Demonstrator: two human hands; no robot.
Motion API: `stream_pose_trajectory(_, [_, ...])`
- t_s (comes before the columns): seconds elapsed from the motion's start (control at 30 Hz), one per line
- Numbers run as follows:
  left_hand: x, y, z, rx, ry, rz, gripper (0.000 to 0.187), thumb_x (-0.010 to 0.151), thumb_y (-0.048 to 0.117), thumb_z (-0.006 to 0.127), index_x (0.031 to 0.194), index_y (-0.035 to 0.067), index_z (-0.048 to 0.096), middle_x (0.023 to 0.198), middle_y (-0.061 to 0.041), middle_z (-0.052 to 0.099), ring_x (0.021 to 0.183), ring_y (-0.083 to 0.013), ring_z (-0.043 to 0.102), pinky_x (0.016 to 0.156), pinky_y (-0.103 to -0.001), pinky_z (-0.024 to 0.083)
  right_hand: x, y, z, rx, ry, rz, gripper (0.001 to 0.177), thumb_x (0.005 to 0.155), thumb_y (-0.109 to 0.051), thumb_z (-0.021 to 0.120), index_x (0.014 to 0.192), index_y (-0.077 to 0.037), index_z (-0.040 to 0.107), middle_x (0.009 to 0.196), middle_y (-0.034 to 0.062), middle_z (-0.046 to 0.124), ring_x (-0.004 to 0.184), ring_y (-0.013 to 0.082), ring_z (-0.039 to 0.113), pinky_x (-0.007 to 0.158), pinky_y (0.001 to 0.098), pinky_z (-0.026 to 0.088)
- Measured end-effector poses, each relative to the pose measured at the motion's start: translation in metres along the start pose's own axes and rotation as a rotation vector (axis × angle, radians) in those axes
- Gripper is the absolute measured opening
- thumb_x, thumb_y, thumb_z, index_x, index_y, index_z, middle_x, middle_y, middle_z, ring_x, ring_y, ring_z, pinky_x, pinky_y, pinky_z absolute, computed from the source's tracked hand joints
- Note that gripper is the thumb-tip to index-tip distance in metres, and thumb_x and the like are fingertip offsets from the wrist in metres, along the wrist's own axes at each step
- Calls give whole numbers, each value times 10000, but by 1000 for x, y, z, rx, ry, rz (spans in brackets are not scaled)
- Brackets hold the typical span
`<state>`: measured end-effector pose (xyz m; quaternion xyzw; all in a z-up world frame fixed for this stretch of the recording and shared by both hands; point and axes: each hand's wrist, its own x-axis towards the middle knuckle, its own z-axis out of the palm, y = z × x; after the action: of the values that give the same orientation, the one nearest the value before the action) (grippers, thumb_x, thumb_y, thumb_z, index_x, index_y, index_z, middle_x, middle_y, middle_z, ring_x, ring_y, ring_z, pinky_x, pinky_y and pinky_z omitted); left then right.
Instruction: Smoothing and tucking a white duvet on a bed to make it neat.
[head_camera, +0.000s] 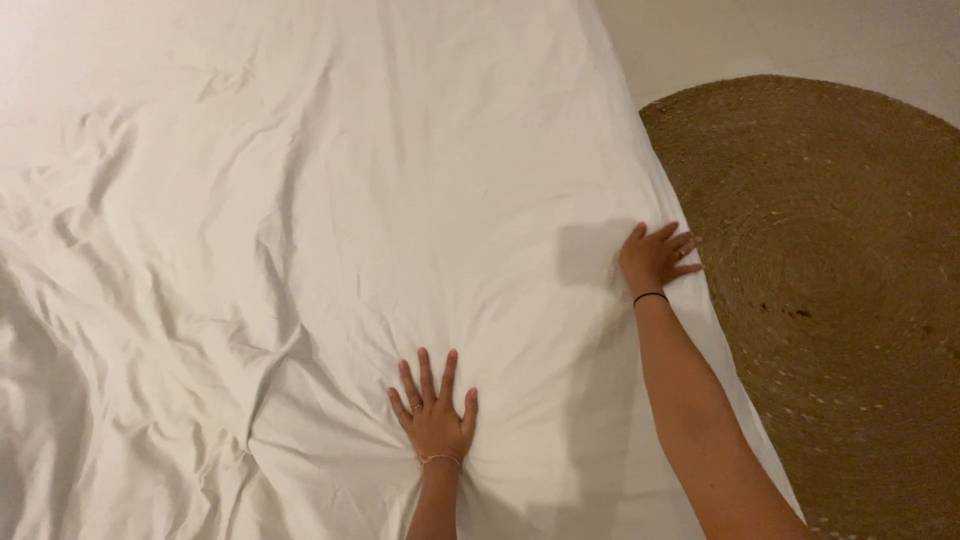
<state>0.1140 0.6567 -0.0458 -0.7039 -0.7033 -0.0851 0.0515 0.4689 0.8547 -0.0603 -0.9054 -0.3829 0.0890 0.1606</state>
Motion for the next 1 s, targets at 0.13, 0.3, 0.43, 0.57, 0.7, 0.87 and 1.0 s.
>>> stream_pose_trajectory(0.13, [-2, -5, 4, 3, -35, 10, 663, 868, 673, 247, 1495, 500, 121, 1626, 35, 19, 1489, -286, -48, 1142, -525, -64, -125, -56, -43, 285, 126, -734, 583, 916, -233, 621, 1458, -208, 408, 1498, 77, 378, 1421, 305, 272, 1058, 690, 84])
stream_pose_trajectory(0.3, [2, 4, -21, -56, -128, -16, 643, 885, 665, 275, 1494, 502, 149, 1629, 29, 53, 1487, -296, 6, 1147, -545, 1, -216, 4, -62, -27, -190, -939, 574, 868, -552, 539, 1411, -406, 426, 1561, -21, 280, 1446, 273, 199, 1087, 666, 128])
stream_pose_trajectory(0.43, [-5, 9, -52, -139, -334, -99, 662, 879, 757, 211, 1491, 510, 161, 1625, 40, 43, 1488, -274, -20, 1169, -523, -37, -164, 109, -81, -120, 48, -373, 524, 948, -436, 507, 1458, -396, 392, 1538, 52, 364, 1422, 336, 289, 1058, 680, 241])
stream_pose_trajectory(0.57, [-58, 26, -76, -185, -452, -100, 736, 844, 801, 253, 1501, 493, 132, 1627, 4, 10, 1481, -321, -57, 1173, -525, -24, -136, 216, -60, 102, -261, 221, 539, 979, -679, 262, 1450, -444, 378, 1456, -5, 449, 1315, 329, 421, 960, 682, 280])
stream_pose_trajectory(0.7, [-151, 41, -95, -224, -389, 2, 774, 845, 760, 350, 1519, 434, 155, 1626, -43, 14, 1467, -381, -42, 1165, -531, 23, -264, 187, -96, 159, -5, -188, 592, 914, -331, 513, 1476, -204, 373, 1521, 157, 316, 1421, 369, 245, 1067, 643, 115])
stream_pose_trajectory(0.87, [-252, 63, -113, -198, -336, 23, 840, 839, 658, 424, 1547, 339, 102, 1622, -66, 24, 1463, -383, -4, 1162, -519, 77, -419, 168, -154, 19, -211, -1008, 469, 959, -357, 413, 1426, -398, 410, 1564, -42, 300, 1451, 189, 235, 1129, 584, 60])
stream_pose_trajectory(1.0, [-325, 78, -142, -194, -259, 136, 695, 871, 622, 423, 1508, 414, 239, 1616, -63, 101, 1464, -391, 30, 1141, -534, 51, -385, 249, -173, -124, -84, -565, 554, 890, -347, 583, 1423, -408, 442, 1538, 5, 358, 1423, 274, 284, 1051, 651, 241])
